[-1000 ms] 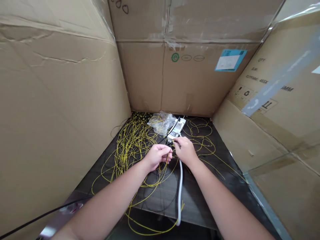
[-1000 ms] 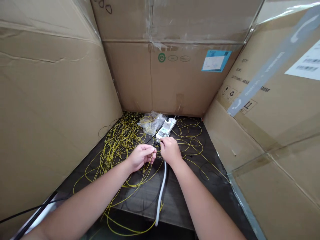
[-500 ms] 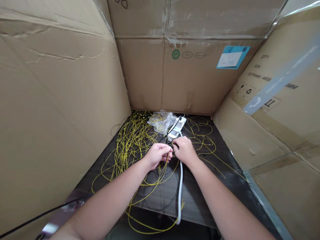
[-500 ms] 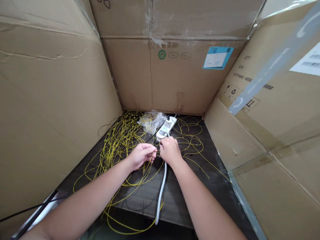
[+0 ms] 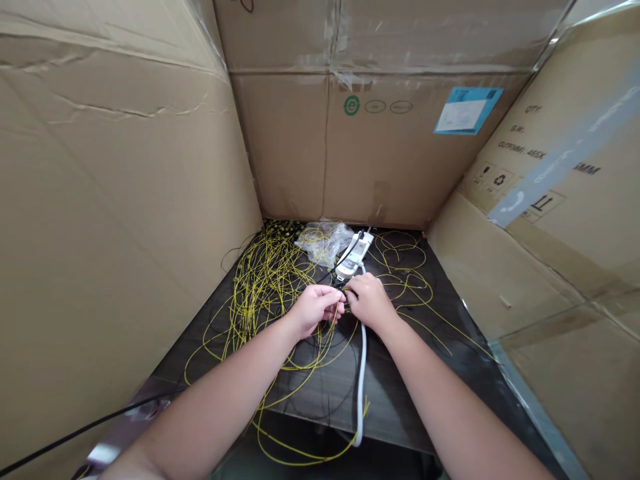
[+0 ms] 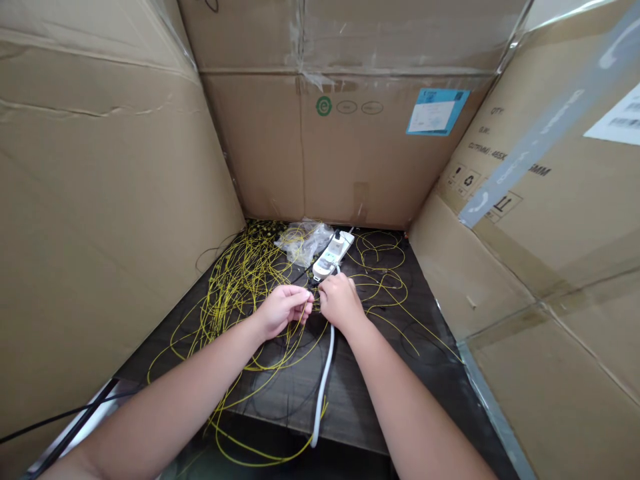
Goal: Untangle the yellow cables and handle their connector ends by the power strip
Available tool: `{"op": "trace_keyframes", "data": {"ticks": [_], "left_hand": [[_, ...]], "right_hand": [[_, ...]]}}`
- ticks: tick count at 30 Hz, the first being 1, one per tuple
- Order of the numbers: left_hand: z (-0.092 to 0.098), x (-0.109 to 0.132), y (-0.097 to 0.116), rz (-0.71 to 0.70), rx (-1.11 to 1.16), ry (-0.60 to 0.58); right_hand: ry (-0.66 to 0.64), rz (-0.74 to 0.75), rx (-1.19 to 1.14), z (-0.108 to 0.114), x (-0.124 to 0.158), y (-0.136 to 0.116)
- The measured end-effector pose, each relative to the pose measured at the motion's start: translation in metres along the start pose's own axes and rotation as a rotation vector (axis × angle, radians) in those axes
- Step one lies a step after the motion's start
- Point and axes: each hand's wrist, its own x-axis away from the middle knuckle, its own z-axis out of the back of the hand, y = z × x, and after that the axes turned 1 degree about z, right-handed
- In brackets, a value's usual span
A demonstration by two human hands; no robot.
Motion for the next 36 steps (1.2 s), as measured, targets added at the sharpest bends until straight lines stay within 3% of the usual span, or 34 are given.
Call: {"op": "trace_keyframes", "data": {"ticks": [10,19,25,30,36], "left_hand": [[0.000,0.001,0.002,-0.020,-0.005,-0.011],[0.000,0.002,0.002,-0.027,-0.016,-0.004],[0.000,0.003,0.003,-0.040,-0.052,-0.023],[0.000,0.003,0.003,-0.064,-0.088,-0.050],[-0.004,0.005,0.004,-0.136,-0.108,0.006]], "right_hand": [[-0.013,0.040,-0.083,0.009,0.008,-0.002],[0.306,-0.013,-0.386,0.030,0.016,-0.008],[0.169,0.004,-0.577,0.031,0.017,-0.016],[0.124,0.001,-0.578,0.027,0.018,-0.018],[0.106,-0.032,-0.547,0.026,0.019,-0.020]]}}
